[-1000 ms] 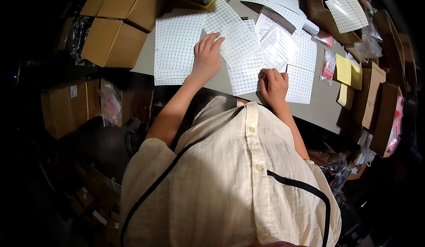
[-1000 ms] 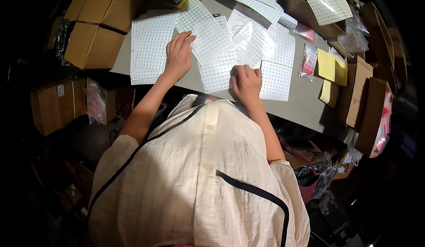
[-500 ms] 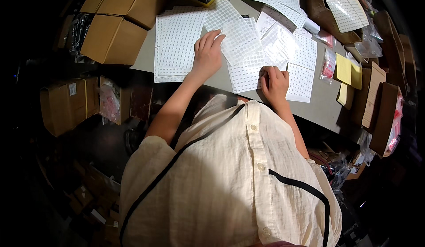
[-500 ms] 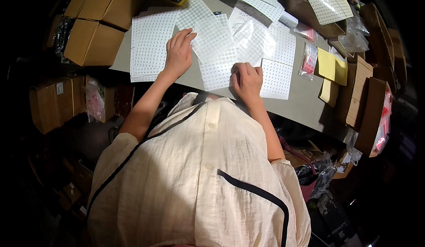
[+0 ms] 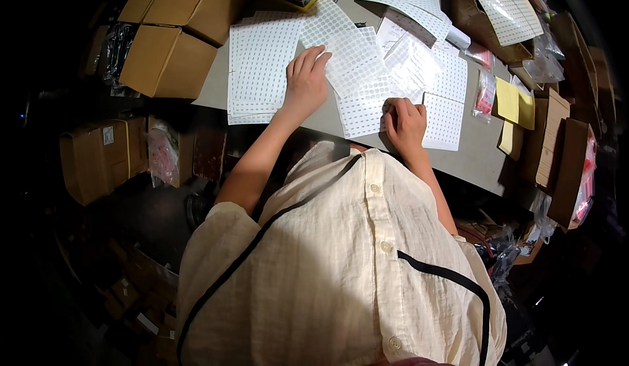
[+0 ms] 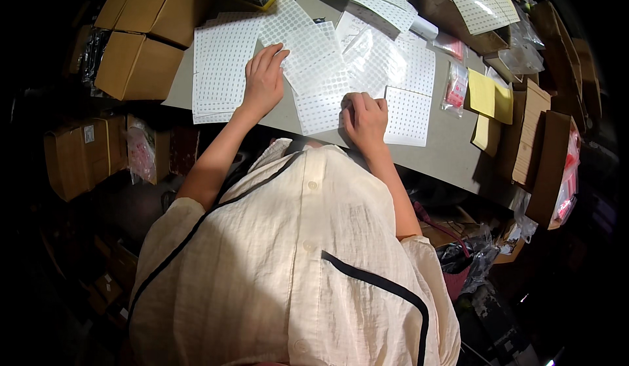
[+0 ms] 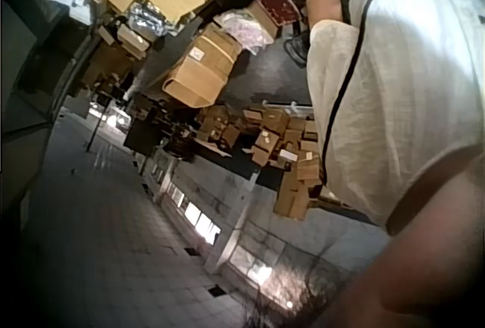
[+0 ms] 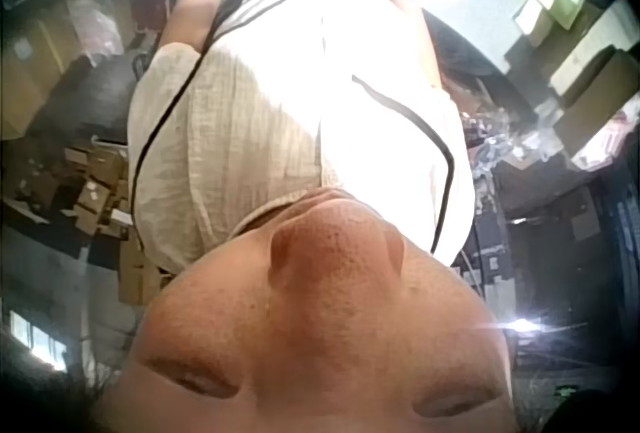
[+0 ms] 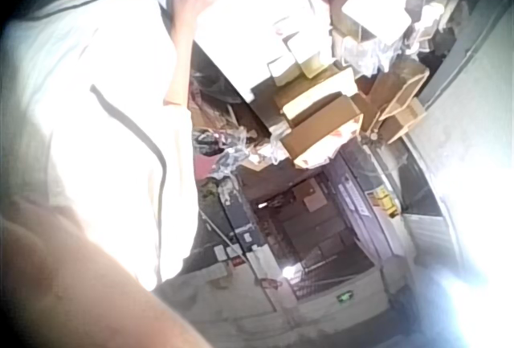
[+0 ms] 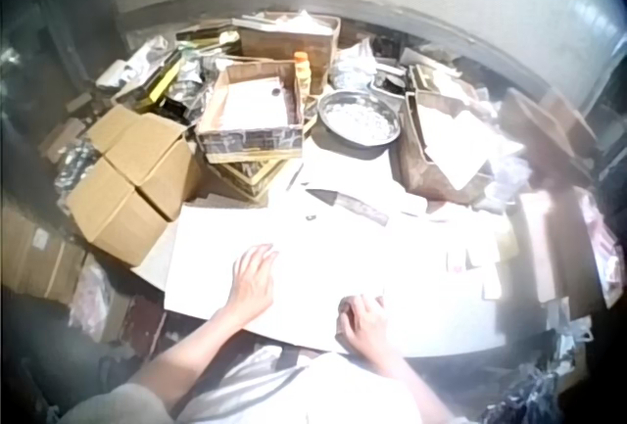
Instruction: The person sorts through sheets of adhesive labels on a cluttered table, peeling individual labels from the backing paper and placing them into a small plastic bag. The person also handles small black plastic clips, picking them up and moving them around the workspace.
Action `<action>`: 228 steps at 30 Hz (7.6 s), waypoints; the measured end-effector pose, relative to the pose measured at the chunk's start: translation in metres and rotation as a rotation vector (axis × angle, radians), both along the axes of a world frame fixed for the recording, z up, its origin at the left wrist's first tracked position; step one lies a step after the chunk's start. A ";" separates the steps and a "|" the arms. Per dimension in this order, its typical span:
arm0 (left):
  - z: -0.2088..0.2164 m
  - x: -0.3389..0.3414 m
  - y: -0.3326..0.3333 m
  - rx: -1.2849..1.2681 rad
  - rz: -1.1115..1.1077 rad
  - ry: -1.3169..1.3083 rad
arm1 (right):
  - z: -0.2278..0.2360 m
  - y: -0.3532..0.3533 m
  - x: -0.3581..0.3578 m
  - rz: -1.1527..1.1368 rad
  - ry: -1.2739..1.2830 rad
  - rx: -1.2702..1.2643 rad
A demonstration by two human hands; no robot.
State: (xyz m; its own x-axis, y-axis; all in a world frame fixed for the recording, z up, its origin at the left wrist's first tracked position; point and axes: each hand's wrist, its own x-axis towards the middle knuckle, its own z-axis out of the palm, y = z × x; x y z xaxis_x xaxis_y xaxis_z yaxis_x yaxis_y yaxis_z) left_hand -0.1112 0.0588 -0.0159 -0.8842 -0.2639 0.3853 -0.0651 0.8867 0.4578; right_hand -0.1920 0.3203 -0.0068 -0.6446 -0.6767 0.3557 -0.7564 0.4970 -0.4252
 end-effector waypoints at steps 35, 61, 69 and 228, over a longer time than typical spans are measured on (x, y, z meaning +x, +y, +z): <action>0.002 -0.001 0.002 -0.018 0.011 0.013 | 0.001 -0.002 -0.001 -0.005 0.001 -0.028; -0.001 -0.001 0.001 0.019 0.006 -0.035 | 0.014 -0.021 0.002 -0.203 -0.132 0.019; -0.005 0.000 0.000 -0.004 0.015 -0.040 | 0.023 -0.026 -0.003 -0.216 -0.789 -0.159; 0.162 -0.023 0.085 1.382 -0.280 -0.020 | 0.158 -0.014 0.001 -0.049 0.322 -0.405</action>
State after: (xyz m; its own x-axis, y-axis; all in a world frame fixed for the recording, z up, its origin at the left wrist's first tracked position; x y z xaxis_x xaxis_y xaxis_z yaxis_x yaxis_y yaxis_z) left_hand -0.1342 0.1441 0.1457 -0.9719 -0.2302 -0.0497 0.0189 -0.2866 0.9579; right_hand -0.1913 0.3059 0.1507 -0.4867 -0.4159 0.7682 -0.8607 0.3790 -0.3401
